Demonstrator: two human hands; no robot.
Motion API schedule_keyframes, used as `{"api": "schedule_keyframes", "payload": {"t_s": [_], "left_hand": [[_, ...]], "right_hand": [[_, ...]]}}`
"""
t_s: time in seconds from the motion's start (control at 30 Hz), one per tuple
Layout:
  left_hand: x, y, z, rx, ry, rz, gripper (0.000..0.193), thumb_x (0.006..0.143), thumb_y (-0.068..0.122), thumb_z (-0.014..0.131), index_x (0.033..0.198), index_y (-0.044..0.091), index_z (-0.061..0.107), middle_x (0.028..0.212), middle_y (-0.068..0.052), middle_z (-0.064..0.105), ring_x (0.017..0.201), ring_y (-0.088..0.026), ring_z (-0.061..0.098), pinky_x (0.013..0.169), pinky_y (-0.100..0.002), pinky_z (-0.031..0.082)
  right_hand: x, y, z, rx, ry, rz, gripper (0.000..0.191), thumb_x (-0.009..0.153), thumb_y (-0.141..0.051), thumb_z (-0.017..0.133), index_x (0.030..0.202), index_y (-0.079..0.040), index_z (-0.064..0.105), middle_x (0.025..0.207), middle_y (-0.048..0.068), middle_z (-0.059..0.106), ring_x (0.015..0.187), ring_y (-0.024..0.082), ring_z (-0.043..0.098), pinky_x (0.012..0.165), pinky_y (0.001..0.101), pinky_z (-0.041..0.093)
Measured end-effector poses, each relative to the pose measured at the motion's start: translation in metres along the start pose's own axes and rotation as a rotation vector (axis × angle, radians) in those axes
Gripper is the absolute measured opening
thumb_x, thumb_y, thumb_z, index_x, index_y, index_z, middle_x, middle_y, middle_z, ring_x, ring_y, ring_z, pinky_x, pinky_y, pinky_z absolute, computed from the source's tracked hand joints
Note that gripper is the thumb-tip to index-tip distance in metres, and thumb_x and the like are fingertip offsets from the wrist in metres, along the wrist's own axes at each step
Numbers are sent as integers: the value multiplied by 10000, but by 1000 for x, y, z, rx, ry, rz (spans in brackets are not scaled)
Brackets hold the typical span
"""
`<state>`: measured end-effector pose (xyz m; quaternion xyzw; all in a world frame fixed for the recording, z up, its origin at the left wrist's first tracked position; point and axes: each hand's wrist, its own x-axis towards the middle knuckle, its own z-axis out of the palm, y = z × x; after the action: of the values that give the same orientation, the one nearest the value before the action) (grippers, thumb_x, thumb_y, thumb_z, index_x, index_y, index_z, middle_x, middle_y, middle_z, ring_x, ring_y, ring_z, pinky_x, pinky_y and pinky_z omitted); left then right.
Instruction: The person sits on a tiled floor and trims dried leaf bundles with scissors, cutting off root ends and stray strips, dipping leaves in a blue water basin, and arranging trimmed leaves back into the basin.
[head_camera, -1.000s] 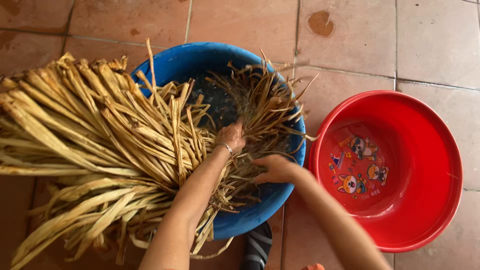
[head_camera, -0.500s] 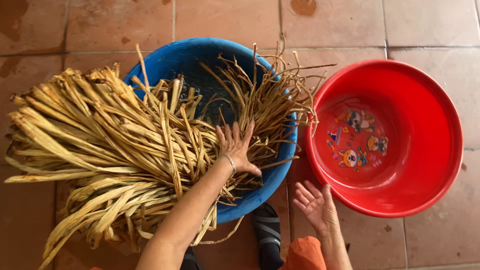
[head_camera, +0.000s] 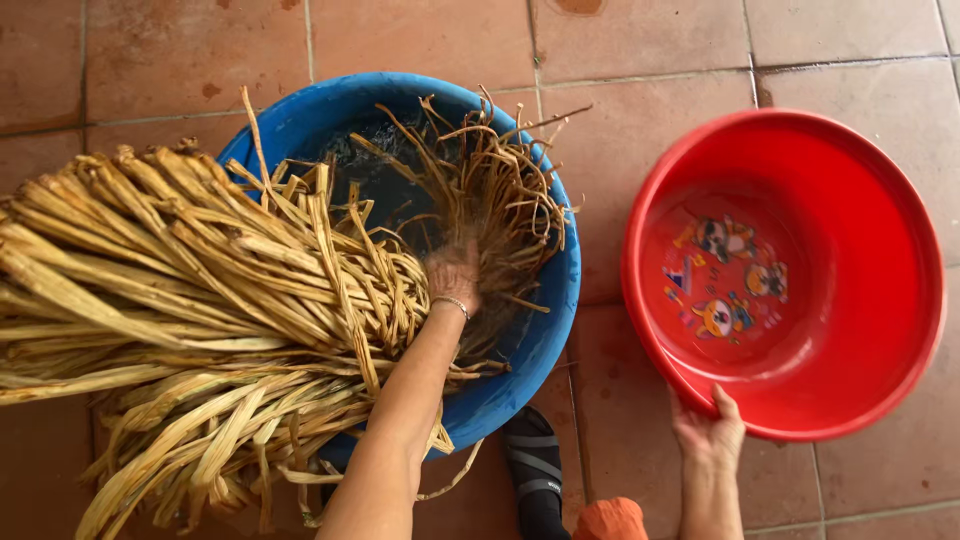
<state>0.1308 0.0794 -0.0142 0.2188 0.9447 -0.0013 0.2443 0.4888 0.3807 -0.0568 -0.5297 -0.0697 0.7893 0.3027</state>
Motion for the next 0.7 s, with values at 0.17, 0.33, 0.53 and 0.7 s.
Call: {"api": "schedule_keyframes", "payload": {"t_s": [0.17, 0.33, 0.53, 0.7], "left_hand": [[2, -8, -24, -64, -66, -2, 1022, 786, 273, 818, 1614, 120, 239, 1254, -245, 635, 1130, -368, 640, 1009, -453, 492], [-35, -14, -46, -250, 248, 85, 1067, 604, 285, 922, 1513, 114, 389, 1074, -158, 691, 1000, -324, 669, 906, -427, 540], [-67, -12, -114, -535, 520, 249, 996, 636, 278, 903, 1513, 129, 455, 1004, -100, 735, 894, -265, 728, 819, -389, 595], [-102, -9, -160, -525, 744, 505, 892, 647, 206, 894, 1444, 71, 517, 1084, -140, 718, 974, -343, 704, 842, -440, 563]], "right_hand": [[5, -28, -26, -1, -23, -78, 511, 911, -134, 657, 1416, -97, 591, 1395, 130, 697, 1247, 350, 690, 1004, 556, 514], [18, -53, -33, 141, -67, -76, 569, 901, -101, 680, 1457, -63, 566, 1422, 174, 652, 1269, 426, 704, 1006, 561, 543], [23, -83, -34, 93, -40, -152, 585, 936, -231, 726, 1480, -109, 547, 1455, 163, 615, 1273, 420, 644, 1021, 516, 549], [3, -53, -20, 48, -77, -42, 853, 966, -561, 764, 1510, -18, 395, 1557, 243, 516, 1386, 374, 575, 1088, 561, 486]]}}
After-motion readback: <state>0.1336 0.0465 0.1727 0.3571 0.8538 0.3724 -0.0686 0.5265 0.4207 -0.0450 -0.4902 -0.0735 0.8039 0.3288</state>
